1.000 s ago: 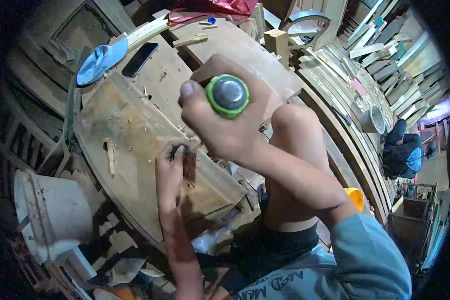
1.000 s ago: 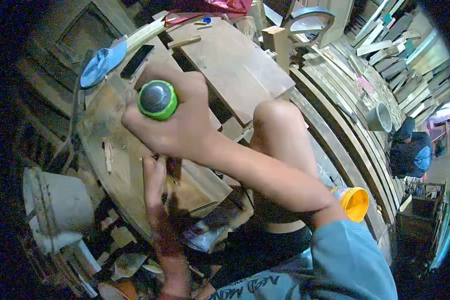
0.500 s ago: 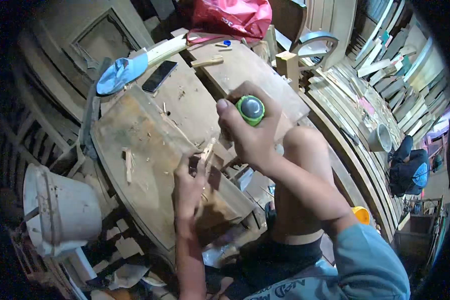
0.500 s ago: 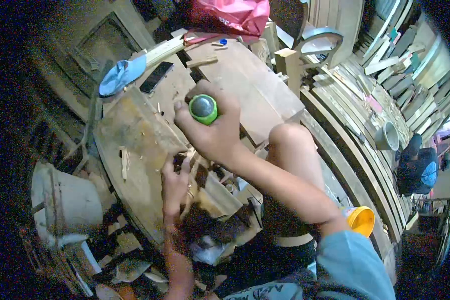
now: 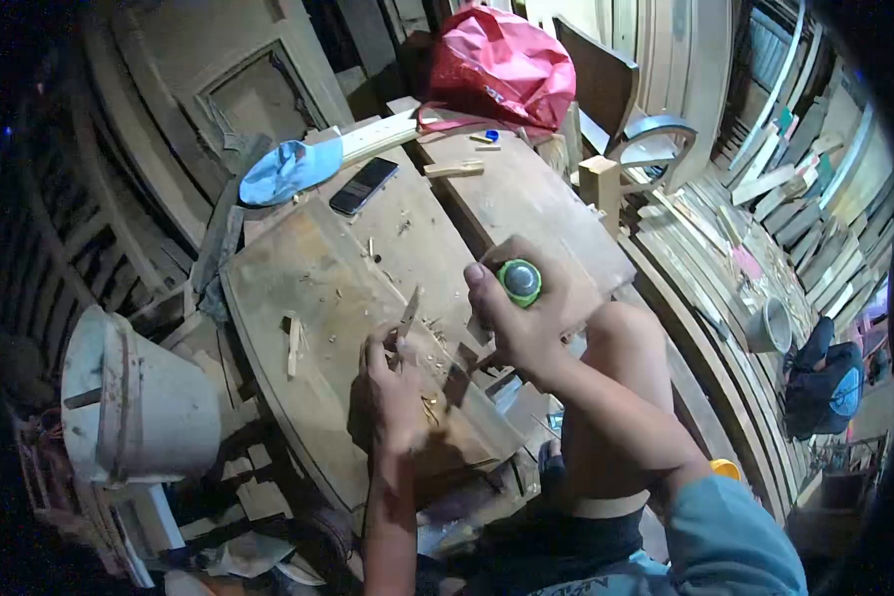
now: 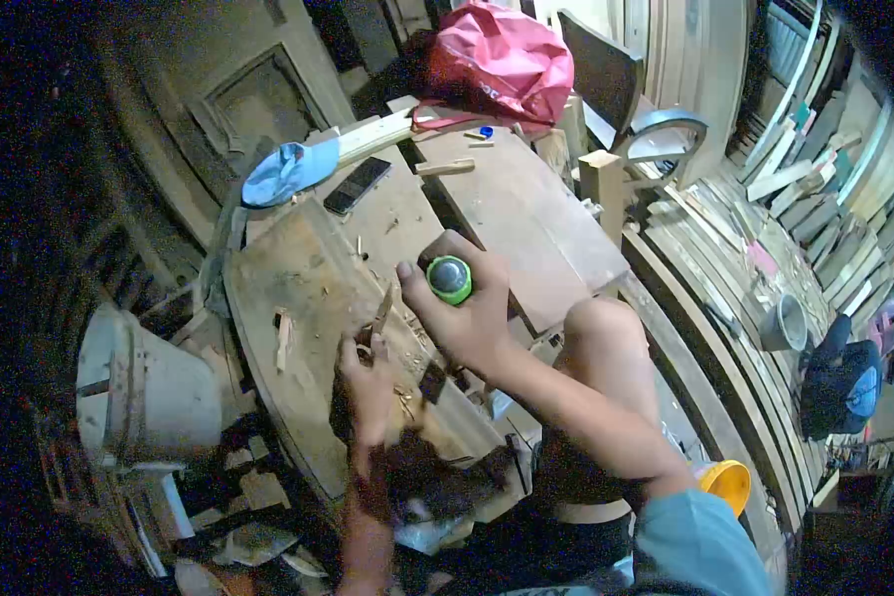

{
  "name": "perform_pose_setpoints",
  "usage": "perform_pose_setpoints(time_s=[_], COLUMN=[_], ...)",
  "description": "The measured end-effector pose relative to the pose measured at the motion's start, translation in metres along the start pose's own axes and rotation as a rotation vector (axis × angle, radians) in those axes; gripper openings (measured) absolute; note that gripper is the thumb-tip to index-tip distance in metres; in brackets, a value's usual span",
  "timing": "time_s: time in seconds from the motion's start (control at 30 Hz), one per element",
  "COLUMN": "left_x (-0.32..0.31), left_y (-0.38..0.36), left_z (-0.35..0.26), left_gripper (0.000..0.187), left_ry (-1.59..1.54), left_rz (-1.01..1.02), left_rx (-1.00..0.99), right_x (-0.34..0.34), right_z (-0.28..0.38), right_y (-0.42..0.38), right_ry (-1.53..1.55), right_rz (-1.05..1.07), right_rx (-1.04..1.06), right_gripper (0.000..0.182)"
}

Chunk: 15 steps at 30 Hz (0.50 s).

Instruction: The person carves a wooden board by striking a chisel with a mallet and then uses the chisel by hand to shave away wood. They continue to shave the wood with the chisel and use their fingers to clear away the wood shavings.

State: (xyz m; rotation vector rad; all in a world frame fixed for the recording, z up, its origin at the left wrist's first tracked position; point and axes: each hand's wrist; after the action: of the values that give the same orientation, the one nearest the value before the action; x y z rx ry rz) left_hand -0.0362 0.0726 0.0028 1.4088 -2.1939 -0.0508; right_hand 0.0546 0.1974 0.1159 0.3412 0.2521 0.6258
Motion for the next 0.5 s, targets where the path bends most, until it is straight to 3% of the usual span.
perform_pose_setpoints(time_s=[0.17, 0.23, 0.27, 0.3, 0.37, 0.4, 0.5], left_x=[-0.003, -0.006, 0.001, 0.002, 0.002, -0.001, -0.001], left_y=[0.003, 0.002, 0.000, 0.001, 0.003, 0.000, 0.001], left_z=[0.018, 0.020, -0.002, 0.002, 0.008, -0.001, -0.002], left_gripper=[0.021, 0.021, 0.023, 0.023, 0.029, 0.032, 0.028], left_ry=[0.137, 0.066, 0.154, 0.153, 0.138, -0.175, -0.067], left_rz=[-0.013, -0.076, -0.059, -0.068, 0.040, -0.015, -0.043], left_rx=[0.102, -0.078, 0.060, 0.058, 0.131, 0.161, 0.052], right_x=[-0.005, -0.005, -0.006, -0.007, -0.008, -0.008, -0.010], right_z=[-0.013, -0.012, -0.011, -0.010, -0.009, -0.011, -0.009], right_y=[0.002, 0.001, 0.001, 0.001, 0.001, 0.002, 0.001], right_ry=[-0.016, -0.005, 0.005, 0.015, 0.018, 0.006, 0.009], right_rz=[-0.013, 0.001, -0.003, -0.008, -0.002, -0.009, -0.007], right_rx=[0.041, 0.032, 0.010, -0.012, 0.002, 0.020, 0.009], right_gripper=[0.021, 0.022, 0.022, 0.022, 0.021, 0.021, 0.022])
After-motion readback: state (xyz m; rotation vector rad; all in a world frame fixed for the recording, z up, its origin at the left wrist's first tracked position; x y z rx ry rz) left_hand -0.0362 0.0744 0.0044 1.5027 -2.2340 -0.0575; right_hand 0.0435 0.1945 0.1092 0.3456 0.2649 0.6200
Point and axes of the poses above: each hand's wrist, its own y-axis towards the middle knuckle, its own x-axis out of the back of the hand, z = x × y, and after that the axes turned 4 degrees about -x, right-handed
